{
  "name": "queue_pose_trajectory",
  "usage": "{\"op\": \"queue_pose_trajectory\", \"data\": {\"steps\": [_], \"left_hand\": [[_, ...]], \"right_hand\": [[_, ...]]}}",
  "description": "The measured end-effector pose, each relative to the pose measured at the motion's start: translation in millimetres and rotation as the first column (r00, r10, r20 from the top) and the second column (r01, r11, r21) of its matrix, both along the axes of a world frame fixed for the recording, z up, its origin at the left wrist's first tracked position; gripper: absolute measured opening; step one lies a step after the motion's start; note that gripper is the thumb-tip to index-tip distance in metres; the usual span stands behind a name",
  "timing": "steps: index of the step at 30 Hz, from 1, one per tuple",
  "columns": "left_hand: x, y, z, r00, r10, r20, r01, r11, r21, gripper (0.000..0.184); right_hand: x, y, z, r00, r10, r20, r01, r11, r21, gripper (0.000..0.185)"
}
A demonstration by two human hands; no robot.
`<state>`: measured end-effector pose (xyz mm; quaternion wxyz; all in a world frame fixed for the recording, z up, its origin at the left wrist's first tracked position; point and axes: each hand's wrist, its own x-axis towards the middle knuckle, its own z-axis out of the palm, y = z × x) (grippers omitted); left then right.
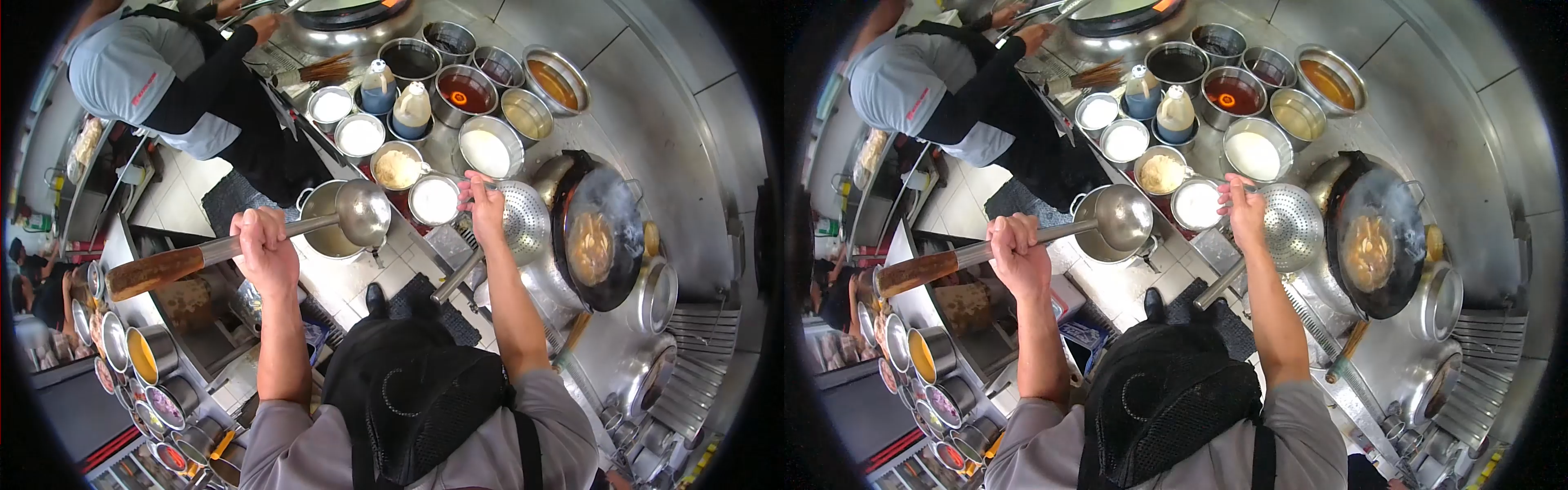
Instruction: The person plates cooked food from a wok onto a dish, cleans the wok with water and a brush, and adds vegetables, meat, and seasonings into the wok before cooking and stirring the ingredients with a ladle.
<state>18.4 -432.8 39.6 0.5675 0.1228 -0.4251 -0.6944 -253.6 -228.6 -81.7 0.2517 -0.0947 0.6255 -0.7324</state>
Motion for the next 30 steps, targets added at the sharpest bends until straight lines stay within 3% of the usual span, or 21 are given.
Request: {"op": "queue_pose_trajectory", "data": {"steps": [5,8,10,14,16,17,21,26,30], "left_hand": [[-6,-1,0,0.999,0.043,0.012,-0.044,0.999,0.014,0.035],[-17,-6,-1,0.999,0.037,-0.018,-0.037,0.999,0.034,0.036],[-29,-10,-4,0.997,-0.007,-0.079,0.01,0.999,0.035,0.036],[-46,-10,-6,0.992,-0.044,-0.119,0.057,0.993,0.106,0.035],[-47,-8,-7,0.993,-0.013,-0.12,0.023,0.996,0.084,0.038],[-43,-8,-6,0.994,-0.036,-0.1,0.04,0.999,0.035,0.04],[-27,-5,-2,0.997,-0.001,-0.076,0.007,0.996,0.086,0.04],[-9,-7,-3,0.999,0.011,-0.046,-0.01,0.999,0.032,0.041],[-8,-7,-6,0.999,0.016,-0.042,-0.016,1.0,0.017,0.041]], "right_hand": [[-6,6,-5,1.0,0.025,0.003,-0.025,1.0,-0.005,0.037],[-7,17,13,0.996,0.075,0.058,-0.067,0.989,-0.134,0.037],[-7,29,22,0.997,-0.023,-0.075,0.022,1.0,-0.011,0.036],[-16,53,13,0.988,-0.032,-0.154,0.052,0.991,0.123,0.037],[-15,49,15,0.97,0.134,-0.204,-0.041,0.914,0.404,0.038],[-15,44,7,0.957,0.179,-0.229,-0.061,0.894,0.444,0.039],[0,35,-9,0.967,0.182,-0.176,-0.12,0.942,0.315,0.039],[24,68,-21,0.999,-0.033,-0.001,0.033,0.997,0.07,0.036],[24,89,-12,0.995,-0.091,0.05,0.091,0.996,-0.009,0.034]]}}
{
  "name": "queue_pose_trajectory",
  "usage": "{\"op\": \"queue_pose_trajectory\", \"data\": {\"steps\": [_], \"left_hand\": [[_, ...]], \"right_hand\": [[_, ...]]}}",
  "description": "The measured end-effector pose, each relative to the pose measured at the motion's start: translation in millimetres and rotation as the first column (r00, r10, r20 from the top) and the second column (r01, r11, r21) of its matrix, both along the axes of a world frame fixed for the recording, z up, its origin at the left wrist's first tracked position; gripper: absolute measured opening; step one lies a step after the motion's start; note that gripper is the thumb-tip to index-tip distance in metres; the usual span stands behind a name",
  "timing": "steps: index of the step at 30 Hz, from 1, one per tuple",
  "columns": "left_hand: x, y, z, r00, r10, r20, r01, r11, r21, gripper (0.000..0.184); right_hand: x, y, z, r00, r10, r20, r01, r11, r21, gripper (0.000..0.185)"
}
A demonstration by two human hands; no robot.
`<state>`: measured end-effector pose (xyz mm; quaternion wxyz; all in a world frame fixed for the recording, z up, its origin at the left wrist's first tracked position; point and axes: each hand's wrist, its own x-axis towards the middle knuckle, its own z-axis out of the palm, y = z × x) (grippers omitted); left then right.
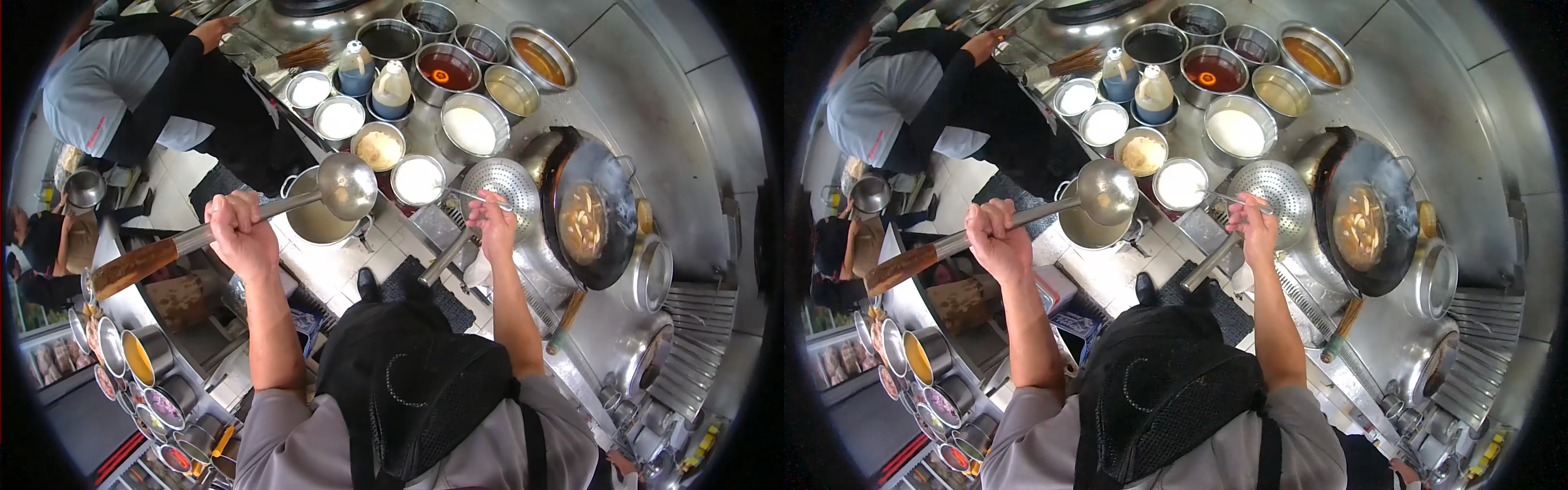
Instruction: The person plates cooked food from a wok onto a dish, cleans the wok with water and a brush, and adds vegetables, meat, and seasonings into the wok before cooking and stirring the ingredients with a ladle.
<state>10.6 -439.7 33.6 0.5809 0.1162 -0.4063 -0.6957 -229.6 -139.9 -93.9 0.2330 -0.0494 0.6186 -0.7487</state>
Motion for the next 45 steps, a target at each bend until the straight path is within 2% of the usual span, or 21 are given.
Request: {"op": "queue_pose_trajectory", "data": {"steps": [9,14,16,21,22,26,28,31,33,38,40,45], "left_hand": [[-6,11,2,1.0,0.02,-0.019,-0.019,1.0,0.017,0.036],[-13,21,3,0.999,0.004,-0.047,0.004,0.988,0.158,0.04],[-9,20,-4,0.998,-0.037,-0.042,0.043,0.988,0.152,0.041],[17,15,2,0.997,0.053,-0.048,-0.041,0.974,0.223,0.041],[25,11,1,0.997,0.06,-0.048,-0.048,0.974,0.219,0.041],[60,-3,-5,0.989,0.145,-0.004,-0.142,0.971,0.195,0.039],[76,-11,-8,0.977,0.213,0.019,-0.213,0.956,0.203,0.039],[96,-20,-10,0.967,0.252,0.029,-0.253,0.949,0.188,0.038],[104,-25,-9,0.955,0.291,0.052,-0.296,0.939,0.178,0.037],[107,-39,-9,0.946,0.319,0.064,-0.325,0.93,0.171,0.04],[103,-44,-10,0.948,0.311,0.063,-0.318,0.935,0.16,0.04],[86,-54,-6,0.957,0.291,0.017,-0.29,0.947,0.138,0.04]], "right_hand": [[-6,20,2,0.999,-0.029,0.044,0.032,0.998,-0.063,0.03],[-6,10,23,0.998,0.048,0.038,-0.04,0.981,-0.19,0.03],[-13,-1,27,0.998,-0.003,-0.055,0.0,0.998,-0.064,0.03],[-10,-74,45,0.969,0.146,-0.202,-0.149,0.989,-0.002,0.036],[-11,-96,42,0.968,0.152,-0.202,-0.156,0.988,-0.005,0.036],[-12,-187,30,0.832,0.329,-0.446,-0.248,0.941,0.231,0.037],[-19,-225,14,0.815,0.386,-0.432,-0.246,0.906,0.346,0.037],[-23,-260,-14,0.778,0.355,-0.518,-0.201,0.922,0.331,0.033],[-16,-269,-16,0.863,0.307,-0.402,-0.226,0.945,0.236,0.034],[-4,-255,-28,0.909,0.295,-0.293,-0.25,0.951,0.183,0.036],[-5,-250,-27,0.973,0.2,-0.113,-0.2,0.98,0.009,0.036],[-14,-235,-28,0.988,0.149,0.043,-0.145,0.985,-0.095,0.039]]}}
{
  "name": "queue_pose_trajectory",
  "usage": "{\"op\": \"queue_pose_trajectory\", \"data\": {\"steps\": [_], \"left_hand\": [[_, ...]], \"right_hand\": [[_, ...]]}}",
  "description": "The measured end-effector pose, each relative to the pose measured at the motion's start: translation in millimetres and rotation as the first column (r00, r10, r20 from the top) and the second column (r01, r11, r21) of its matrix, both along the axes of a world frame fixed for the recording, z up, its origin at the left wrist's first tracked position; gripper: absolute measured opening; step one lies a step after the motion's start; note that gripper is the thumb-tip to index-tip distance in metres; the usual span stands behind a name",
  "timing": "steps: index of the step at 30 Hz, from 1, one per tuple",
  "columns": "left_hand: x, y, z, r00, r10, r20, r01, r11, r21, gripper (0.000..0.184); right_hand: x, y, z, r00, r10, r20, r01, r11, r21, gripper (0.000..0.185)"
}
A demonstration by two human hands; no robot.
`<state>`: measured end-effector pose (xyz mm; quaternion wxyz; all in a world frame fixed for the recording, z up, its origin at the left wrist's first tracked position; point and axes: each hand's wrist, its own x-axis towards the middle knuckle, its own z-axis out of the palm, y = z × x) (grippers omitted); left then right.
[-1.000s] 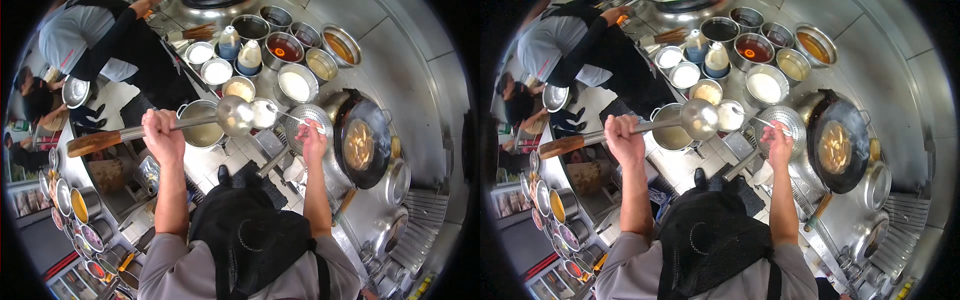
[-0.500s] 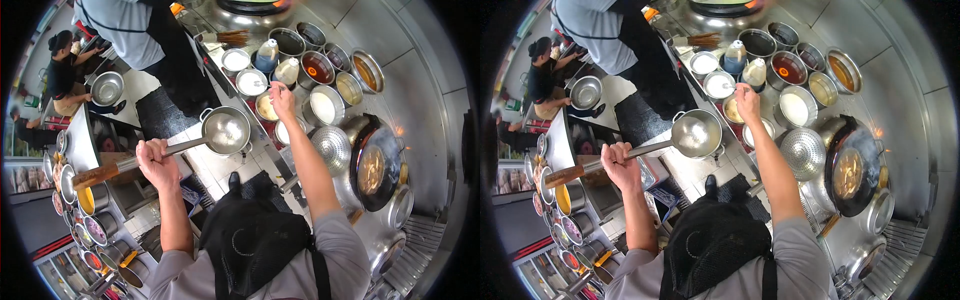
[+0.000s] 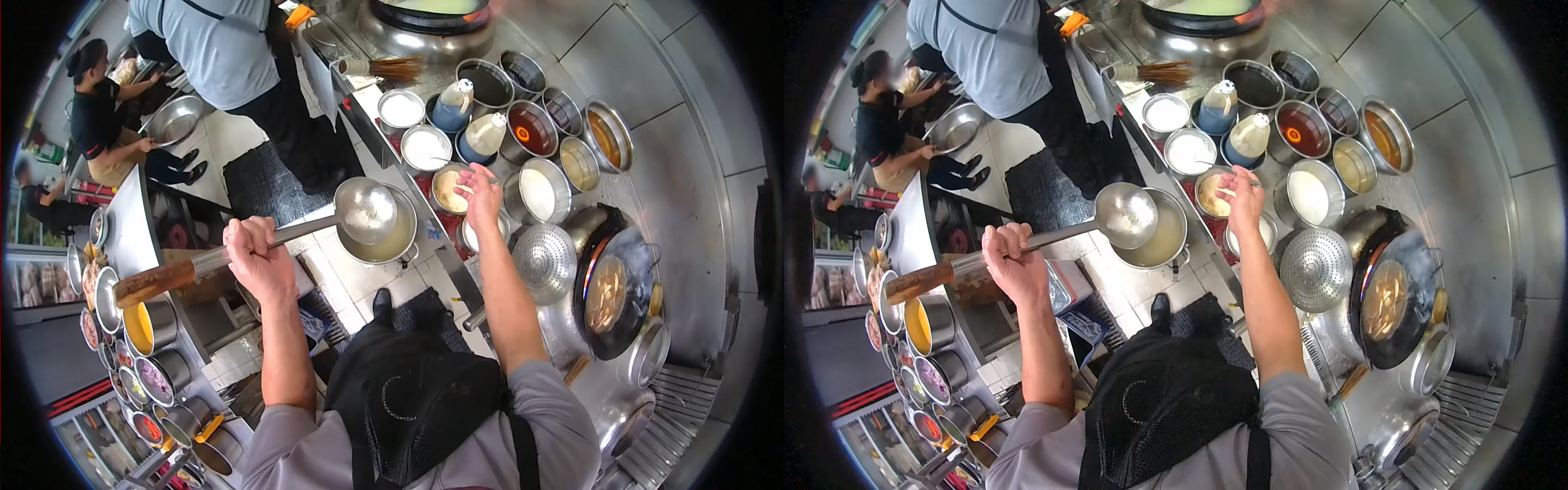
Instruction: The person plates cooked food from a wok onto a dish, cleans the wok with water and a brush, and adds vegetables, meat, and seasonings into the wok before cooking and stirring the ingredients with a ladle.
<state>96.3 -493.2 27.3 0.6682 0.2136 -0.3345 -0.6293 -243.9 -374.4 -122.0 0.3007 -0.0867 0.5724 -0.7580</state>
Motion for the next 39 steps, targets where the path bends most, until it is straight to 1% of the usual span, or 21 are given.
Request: {"op": "queue_pose_trajectory", "data": {"steps": [9,11,15,18,19,21,23,24,25,26,27,28,29,30,31,33,34,35,36,37,39], "left_hand": [[-51,-11,10,0.999,0.018,-0.032,-0.019,0.999,-0.041,0.039],[-66,-15,10,0.997,0.013,-0.078,-0.014,1.0,-0.02,0.036],[-102,-31,-1,0.99,0.091,-0.105,-0.082,0.992,0.091,0.033],[-105,-29,-2,0.989,0.098,-0.109,-0.085,0.99,0.111,0.036],[-103,-27,0,0.985,0.14,-0.098,-0.127,0.983,0.129,0.036],[-90,-28,-3,0.984,0.105,-0.141,-0.097,0.993,0.064,0.036],[-81,-23,4,0.981,0.126,-0.147,-0.125,0.992,0.019,0.036],[-78,-19,9,0.98,0.15,-0.131,-0.151,0.989,0.007,0.034],[-75,-14,13,0.98,0.162,-0.117,-0.163,0.987,0.002,0.032],[-72,-8,12,0.985,0.145,-0.095,-0.149,0.988,-0.042,0.028],[-72,-2,18,0.988,0.114,-0.1,-0.119,0.992,-0.042,0.028],[-75,8,26,0.982,0.169,-0.08,-0.178,0.976,-0.122,0.026],[-83,19,34,0.977,0.2,-0.068,-0.21,0.958,-0.198,0.024],[-93,30,40,0.963,0.269,-0.031,-0.269,0.933,-0.241,0.022],[-104,42,47,0.946,0.323,0.001,-0.309,0.906,-0.288,0.021],[-128,75,68,0.908,0.418,0.028,-0.366,0.824,-0.433,0.019],[-136,81,72,0.901,0.432,-0.038,-0.365,0.708,-0.605,0.017],[-149,97,75,0.891,0.437,-0.128,-0.378,0.553,-0.743,0.016],[-161,137,92,0.888,0.46,-0.001,-0.331,0.637,-0.696,0.015],[-170,175,106,0.868,0.48,0.129,-0.293,0.704,-0.647,0.016],[-201,233,104,0.924,0.347,0.162,-0.119,0.661,-0.741,0.014]], "right_hand": [[-17,41,28,0.999,0.021,-0.032,-0.023,0.998,-0.064,0.038],[-17,43,38,0.999,0.046,0.009,-0.045,0.994,-0.098,0.037],[-23,38,42,0.995,0.013,-0.098,-0.026,0.992,-0.125,0.036],[-16,8,33,0.927,0.041,-0.372,0.007,0.992,0.129,0.036],[-14,-4,16,0.929,0.072,-0.364,-0.038,0.994,0.099,0.036],[-13,-26,-26,0.946,0.203,-0.254,-0.152,0.967,0.205,0.039],[-8,-23,-16,0.874,0.302,-0.381,-0.143,0.909,0.392,0.043],[-10,-14,-15,0.593,0.235,-0.77,0.089,0.932,0.353,0.045],[-10,-4,-12,0.161,0.161,-0.974,0.296,0.933,0.203,0.048],[-1,6,9,0.162,0.15,-0.975,0.308,0.931,0.194,0.048],[18,25,51,0.495,0.208,-0.843,0.154,0.934,0.321,0.047],[39,51,93,0.761,0.254,-0.598,-0.01,0.925,0.38,0.046],[57,69,129,0.763,0.391,-0.516,-0.215,0.905,0.367,0.04],[76,85,169,0.773,0.574,-0.27,-0.505,0.814,0.287,0.036],[97,103,191,0.616,0.66,-0.431,-0.694,0.713,0.1,0.034],[134,140,278,0.453,0.882,-0.129,-0.891,0.45,-0.05,0.042],[141,158,303,0.372,0.925,-0.079,-0.928,0.366,-0.073,0.058],[149,173,327,0.363,0.93,-0.064,-0.932,0.361,-0.044,0.076],[155,181,327,0.346,0.938,-0.002,-0.936,0.345,-0.074,0.086],[157,209,351,0.513,0.858,-0.038,-0.841,0.493,-0.225,0.069],[146,255,347,0.617,0.787,0.004,-0.677,0.533,-0.508,0.053]]}}
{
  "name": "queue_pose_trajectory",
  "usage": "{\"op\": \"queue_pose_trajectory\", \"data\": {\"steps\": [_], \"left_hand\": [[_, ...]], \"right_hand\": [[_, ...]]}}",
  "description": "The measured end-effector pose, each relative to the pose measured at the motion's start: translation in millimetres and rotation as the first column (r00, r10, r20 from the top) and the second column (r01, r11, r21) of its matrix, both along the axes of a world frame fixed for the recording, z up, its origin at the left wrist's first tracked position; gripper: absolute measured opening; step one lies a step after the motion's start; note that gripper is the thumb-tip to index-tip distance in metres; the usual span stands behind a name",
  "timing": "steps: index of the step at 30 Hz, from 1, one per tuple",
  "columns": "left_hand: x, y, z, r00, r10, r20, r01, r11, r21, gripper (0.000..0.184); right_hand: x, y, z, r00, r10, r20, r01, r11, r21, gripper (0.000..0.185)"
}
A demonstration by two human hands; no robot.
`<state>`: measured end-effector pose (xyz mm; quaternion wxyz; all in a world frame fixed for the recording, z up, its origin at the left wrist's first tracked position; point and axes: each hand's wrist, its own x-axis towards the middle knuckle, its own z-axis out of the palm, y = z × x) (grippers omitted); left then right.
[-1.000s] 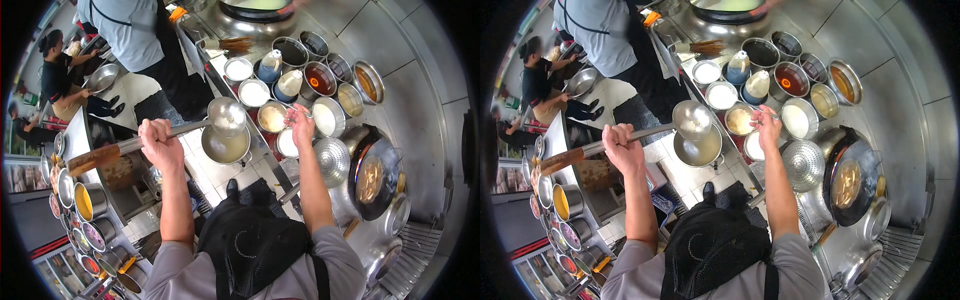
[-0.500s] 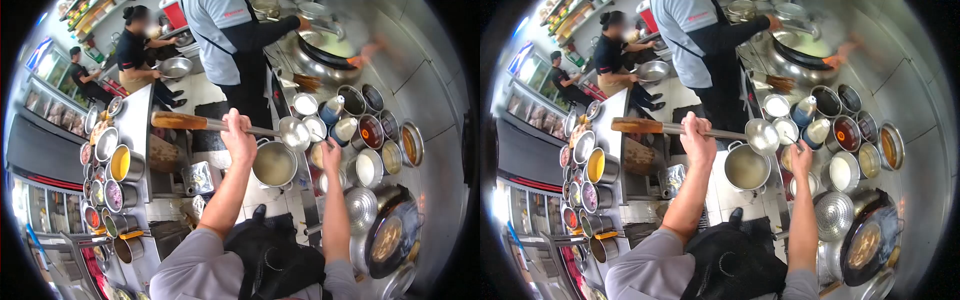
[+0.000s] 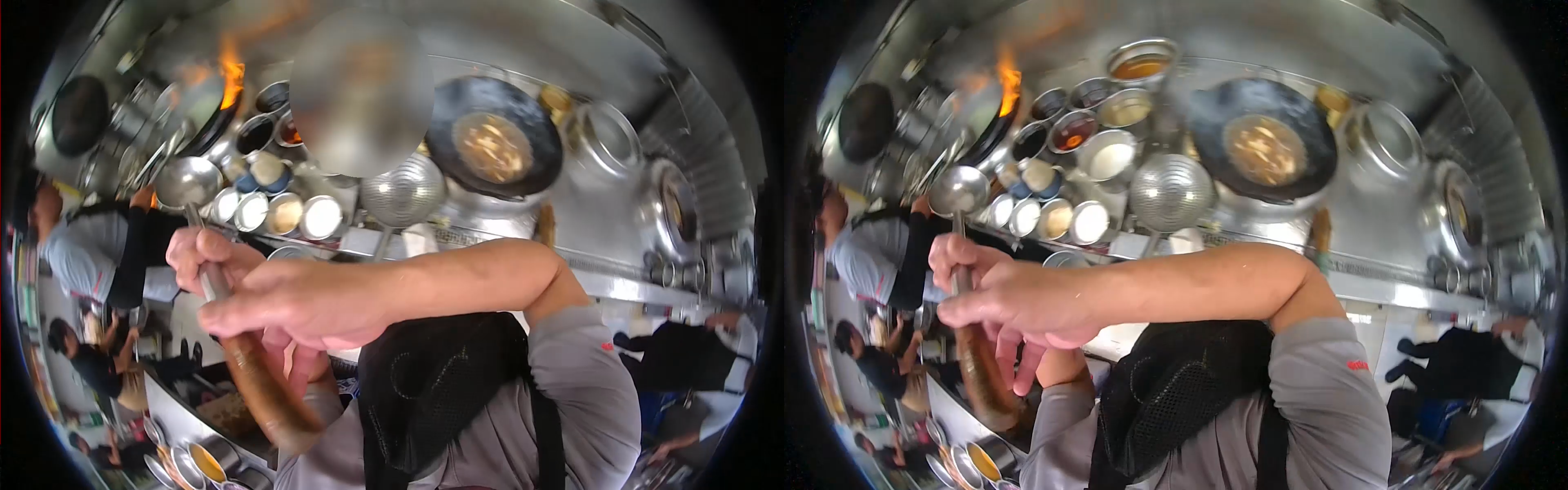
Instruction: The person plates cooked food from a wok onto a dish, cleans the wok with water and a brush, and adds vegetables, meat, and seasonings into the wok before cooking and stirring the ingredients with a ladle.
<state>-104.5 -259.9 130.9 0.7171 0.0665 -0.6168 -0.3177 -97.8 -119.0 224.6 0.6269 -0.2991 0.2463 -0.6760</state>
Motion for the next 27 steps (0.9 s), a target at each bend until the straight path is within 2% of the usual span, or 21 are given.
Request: {"op": "queue_pose_trajectory", "data": {"steps": [2,3,4,5,6,8,10,12,13,14,15,16,17,18,19,20,21,24,26,27], "left_hand": [[-23,46,2,0.979,-0.145,0.143,0.174,0.961,-0.213,0.025],[-32,70,-3,0.958,-0.182,0.222,0.246,0.919,-0.309,0.034],[-37,90,-9,0.93,-0.202,0.308,0.317,0.864,-0.391,0.043],[-39,109,-21,0.92,-0.136,0.369,0.291,0.867,-0.405,0.041],[-40,123,-39,0.902,-0.065,0.427,0.263,0.867,-0.423,0.039],[-21,137,-104,0.671,-0.245,0.7,0.358,0.934,-0.016,0.037],[9,155,-152,0.556,-0.16,0.815,0.329,0.943,-0.04,0.035],[46,159,-201,0.325,-0.186,0.927,0.378,0.924,0.053,0.034],[65,157,-236,0.224,-0.218,0.95,0.351,0.927,0.13,0.035],[98,158,-258,0.139,-0.25,0.958,0.259,0.943,0.208,0.037],[119,159,-254,0.138,-0.259,0.956,0.164,0.958,0.236,0.036],[138,161,-249,0.135,-0.271,0.953,0.056,0.962,0.266,0.036],[156,161,-247,0.198,-0.219,0.956,-0.074,0.969,0.237,0.035],[175,157,-253,0.225,-0.233,0.946,-0.194,0.941,0.278,0.037],[194,151,-262,0.247,-0.318,0.915,-0.258,0.889,0.379,0.036],[214,151,-248,0.291,-0.292,0.911,-0.309,0.872,0.379,0.033],[233,149,-252,0.253,-0.284,0.925,-0.411,0.833,0.369,0.032],[289,163,-234,0.437,-0.157,0.886,-0.591,0.693,0.414,0.027],[337,164,-246,0.447,0.016,0.895,-0.672,0.665,0.324,0.026],[359,167,-245,0.427,0.157,0.89,-0.741,0.625,0.245,0.024]], "right_hand": [[-17,64,-8,0.966,-0.026,0.258,-0.011,0.99,0.139,0.036],[-33,103,-20,0.969,-0.123,0.213,0.083,0.978,0.19,0.031],[-49,141,-33,0.955,-0.286,0.073,0.26,0.932,0.254,0.027],[-59,176,-42,0.901,-0.421,-0.102,0.424,0.81,0.405,0.025],[-79,213,-84,0.904,-0.407,-0.131,0.426,0.842,0.331,0.024],[-87,276,-118,0.806,-0.469,-0.361,0.588,0.702,0.401,0.027],[-90,325,-149,0.636,-0.419,-0.648,0.762,0.472,0.443,0.042],[-109,372,-199,0.483,-0.334,-0.809,0.867,0.309,0.39,0.052],[-121,396,-227,0.345,-0.223,-0.912,0.923,0.259,0.286,0.051],[-120,407,-227,0.15,-0.123,-0.981,0.957,0.266,0.113,0.049],[-134,423,-238,0.253,-0.003,-0.968,0.94,0.236,0.245,0.05],[-136,435,-241,0.197,0.105,-0.975,0.946,0.24,0.217,0.051],[-144,459,-263,0.11,0.111,-0.988,0.947,0.291,0.138,0.054],[-171,508,-316,0.025,0.256,-0.966,0.941,0.32,0.109,0.055],[-178,521,-330,0.004,0.175,-0.985,0.921,0.383,0.071,0.059],[-202,540,-359,0.156,0.254,-0.955,0.945,0.243,0.219,0.061],[-214,543,-360,0.142,0.29,-0.947,0.951,0.226,0.211,0.061],[-231,531,-342,0.076,0.331,-0.941,0.951,0.26,0.168,0.061],[-241,513,-328,0.034,0.34,-0.94,0.942,0.303,0.144,0.061],[-245,503,-323,0.012,0.336,-0.942,0.937,0.325,0.128,0.061]]}}
